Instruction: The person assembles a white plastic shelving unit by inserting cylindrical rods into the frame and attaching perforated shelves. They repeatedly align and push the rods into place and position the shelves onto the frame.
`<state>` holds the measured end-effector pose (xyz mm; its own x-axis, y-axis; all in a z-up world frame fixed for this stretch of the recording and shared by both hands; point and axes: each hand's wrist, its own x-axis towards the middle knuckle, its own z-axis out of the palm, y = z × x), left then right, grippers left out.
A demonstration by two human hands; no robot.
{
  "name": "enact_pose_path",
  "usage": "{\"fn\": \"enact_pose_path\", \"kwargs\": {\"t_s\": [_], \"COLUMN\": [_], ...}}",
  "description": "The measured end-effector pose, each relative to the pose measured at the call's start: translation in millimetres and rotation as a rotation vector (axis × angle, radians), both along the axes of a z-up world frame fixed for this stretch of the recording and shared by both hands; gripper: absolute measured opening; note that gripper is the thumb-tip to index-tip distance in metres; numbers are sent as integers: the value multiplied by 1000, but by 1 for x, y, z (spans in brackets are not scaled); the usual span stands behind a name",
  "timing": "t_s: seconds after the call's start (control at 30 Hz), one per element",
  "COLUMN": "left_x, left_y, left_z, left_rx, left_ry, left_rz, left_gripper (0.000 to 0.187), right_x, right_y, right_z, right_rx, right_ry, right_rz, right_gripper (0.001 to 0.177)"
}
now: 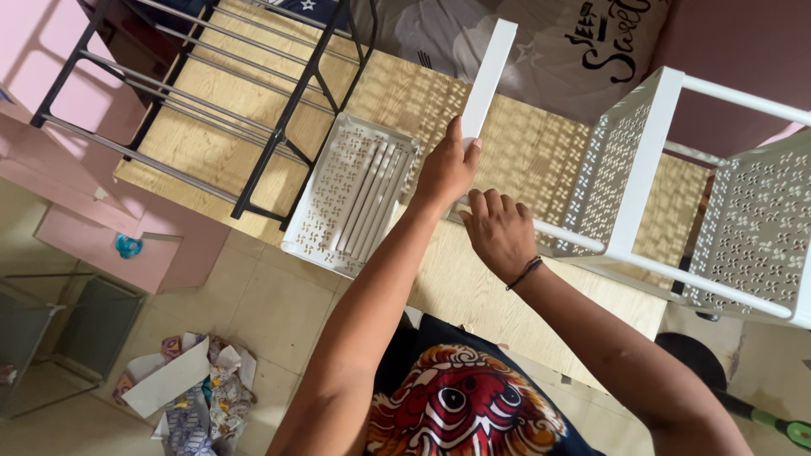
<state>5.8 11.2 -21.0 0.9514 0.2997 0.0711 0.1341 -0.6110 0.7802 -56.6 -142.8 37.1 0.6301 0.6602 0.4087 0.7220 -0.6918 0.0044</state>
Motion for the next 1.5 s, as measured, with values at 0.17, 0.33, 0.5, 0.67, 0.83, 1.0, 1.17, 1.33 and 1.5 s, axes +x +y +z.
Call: {"fn": "enact_pose_path", "kwargs": {"t_s": [0.17,0.33,0.5,0.67,0.83,1.0,1.17,1.33,1.5], "left_x": [0,0,1,0,-2,-2,-4,-1,-1], "left_y": [3,4,4,2,2,1,2,5,5], "left_z": [-1,-3,0,0,4,7,9,7,4], "left_rx": [9,14,-24,-10,-34,11,-29,4,-25], "left_ry": [-6,-1,22,-25,14,-23,8,21,43], "left_rz": [-28,-42,-33,-20,-25,-18,-19,-46,-43], "left_gripper": [66,66,66,65,65,63,64,65,66], "right_x": [18,56,98,92,38,-6,7,44,100], "right_y": [-6,-13,-10,-5,-12,-4,0,-10,-10], "right_z": [-8,-25,-19,-9,-5,7,13,-13,-18], "right_rx": [-92,-177,-224,-223,-125,-62,-135,-171,-183], "right_ry": [307,794,1599,1536,567,54,395,621,1745], "right_rz": [21,99,-6,-38,63,-74,-115,78,-22], "right_gripper": [33,40,62,58,29,32,35,41,59]}}
